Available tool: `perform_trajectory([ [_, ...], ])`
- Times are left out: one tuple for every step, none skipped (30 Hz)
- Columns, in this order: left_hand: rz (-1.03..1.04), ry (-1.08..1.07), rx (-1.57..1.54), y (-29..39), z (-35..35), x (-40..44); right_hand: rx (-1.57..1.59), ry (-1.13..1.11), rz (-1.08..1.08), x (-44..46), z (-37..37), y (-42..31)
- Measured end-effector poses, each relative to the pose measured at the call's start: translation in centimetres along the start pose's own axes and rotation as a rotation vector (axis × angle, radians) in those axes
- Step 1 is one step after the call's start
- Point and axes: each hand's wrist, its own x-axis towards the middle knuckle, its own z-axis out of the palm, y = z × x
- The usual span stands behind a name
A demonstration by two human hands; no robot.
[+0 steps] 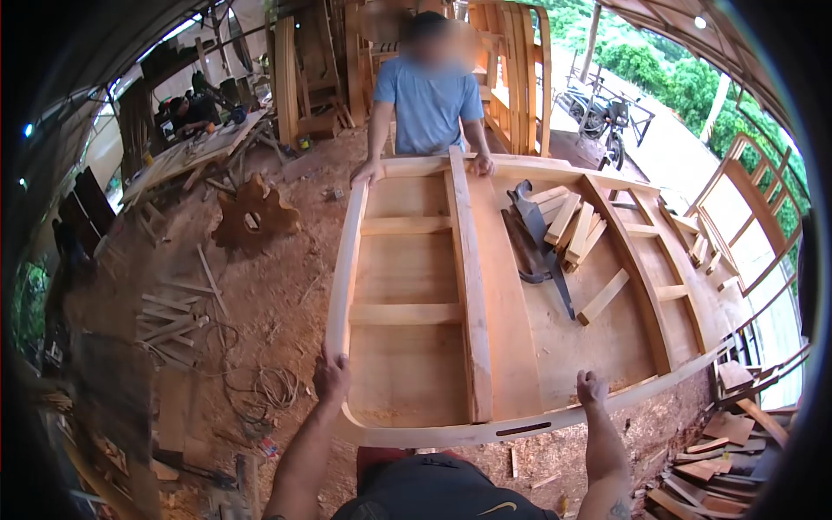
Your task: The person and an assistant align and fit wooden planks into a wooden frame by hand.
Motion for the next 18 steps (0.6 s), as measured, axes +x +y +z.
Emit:
perform_trajectory([
  [0.005, 0.003, 0.0, -0.2, 0.2, 0.1, -0.002, -0.007, -0.002, 0.0, 0.0, 0.0],
  [0.01, 0.005, -0.001, -0.4, 0.4, 0.1, -0.006, -0.014, -0.005, 0.1, 0.0, 0.1],
  [0.014, 0.006, -0.003, -0.3, 0.3, 0.1, -0.008, -0.011, 0.0, 0.1, 0.1, 0.1],
  [0.006, -0.005, 0.003, -0.2, 0.1, 0.1, -0.012, -0.008, 0.006, 0.2, 0.2, 0.1],
  [-0.002, -0.017, 0.009, -0.1, 0.0, 0.0, -0.016, -0.005, 0.013, 0.2, 0.3, 0.2],
  [-0.01, -0.028, 0.013, 0.0, -0.1, 0.0, -0.014, -0.004, 0.011, 0.1, 0.2, 0.3],
  [-0.018, -0.039, 0.016, 0.1, -0.2, 0.0, -0.011, -0.002, 0.008, 0.1, 0.2, 0.3],
  [-0.027, -0.05, 0.019, 0.1, -0.3, 0.0, -0.009, 0.0, 0.004, 0.1, 0.2, 0.3],
  [-0.037, -0.061, 0.023, 0.1, -0.3, 0.0, -0.005, 0.002, -0.001, 0.3, 0.5, 0.5],
  [-0.037, -0.061, 0.02, 0.1, -0.2, 0.0, -0.001, 0.003, -0.007, 0.5, 1.0, 1.1],
  [-0.038, -0.061, 0.017, 0.0, -0.2, 0.0, 0.002, 0.004, -0.012, 0.8, 1.6, 1.6],
  [-0.038, -0.062, 0.016, 0.0, -0.1, 0.0, -0.017, 0.005, -0.026, 1.1, 2.1, 2.0],
  [-0.025, -0.043, 0.016, -0.1, 0.1, 0.1, -0.036, 0.006, -0.038, 1.3, 2.6, 2.3],
  [-0.013, -0.026, 0.018, -0.1, 0.3, 0.1, -0.055, 0.004, -0.05, 1.3, 3.2, 2.9],
  [0.0, -0.011, 0.023, -0.3, 0.3, 0.0, -0.051, 0.005, -0.041, 1.2, 3.1, 2.6],
  [-0.008, -0.018, 0.012, -0.1, 0.0, 0.1, -0.05, 0.002, -0.028, 1.2, 2.6, 1.9],
  [-0.018, -0.033, 0.004, 0.1, -0.2, 0.2, -0.054, -0.007, -0.011, 1.0, 2.1, 1.8],
  [-0.027, -0.053, 0.0, 0.2, -0.3, 0.0, -0.071, -0.028, -0.062, 1.3, 3.0, 2.8],
])
